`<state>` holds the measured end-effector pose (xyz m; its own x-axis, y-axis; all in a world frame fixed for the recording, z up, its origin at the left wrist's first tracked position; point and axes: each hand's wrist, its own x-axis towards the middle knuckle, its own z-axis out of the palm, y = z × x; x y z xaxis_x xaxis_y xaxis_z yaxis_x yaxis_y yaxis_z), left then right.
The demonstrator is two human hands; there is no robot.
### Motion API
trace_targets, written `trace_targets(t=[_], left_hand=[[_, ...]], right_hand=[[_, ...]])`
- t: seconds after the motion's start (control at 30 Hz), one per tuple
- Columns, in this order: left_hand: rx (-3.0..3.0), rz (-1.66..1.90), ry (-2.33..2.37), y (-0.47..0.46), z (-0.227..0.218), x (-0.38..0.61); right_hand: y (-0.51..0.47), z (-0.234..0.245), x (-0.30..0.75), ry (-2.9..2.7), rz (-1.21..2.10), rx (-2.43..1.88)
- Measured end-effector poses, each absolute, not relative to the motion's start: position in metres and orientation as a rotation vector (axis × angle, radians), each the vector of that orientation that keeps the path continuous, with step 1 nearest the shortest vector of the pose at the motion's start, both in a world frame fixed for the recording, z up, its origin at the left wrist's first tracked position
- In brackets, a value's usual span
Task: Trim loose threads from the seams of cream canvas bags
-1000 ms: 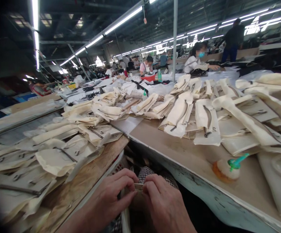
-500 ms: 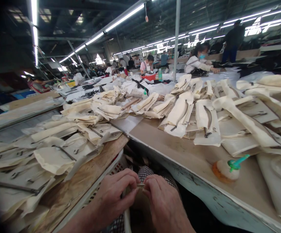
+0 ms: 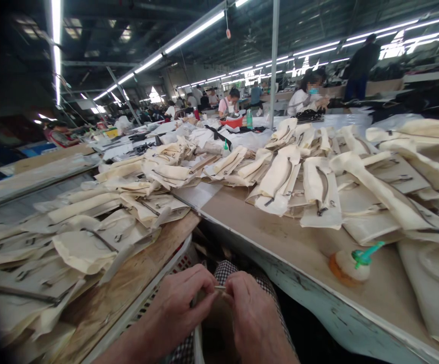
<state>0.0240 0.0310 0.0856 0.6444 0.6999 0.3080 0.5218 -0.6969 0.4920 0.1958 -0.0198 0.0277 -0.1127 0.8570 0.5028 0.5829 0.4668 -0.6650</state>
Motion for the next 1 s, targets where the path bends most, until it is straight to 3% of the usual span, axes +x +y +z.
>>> trace_targets(t=[0.57, 1.0], left_hand=[[2.619, 0.775, 0.769, 0.0299, 0.0874, 0.0282], [2.590, 0.671, 0.834, 0.0273, 0.0908, 0.0256]], right_hand=[[-0.0207, 0.0355, 0.2032, -1.933, 0.014, -1.077], [-0.0177, 0.0272, 0.2001, -1.866, 0.117, -1.147]])
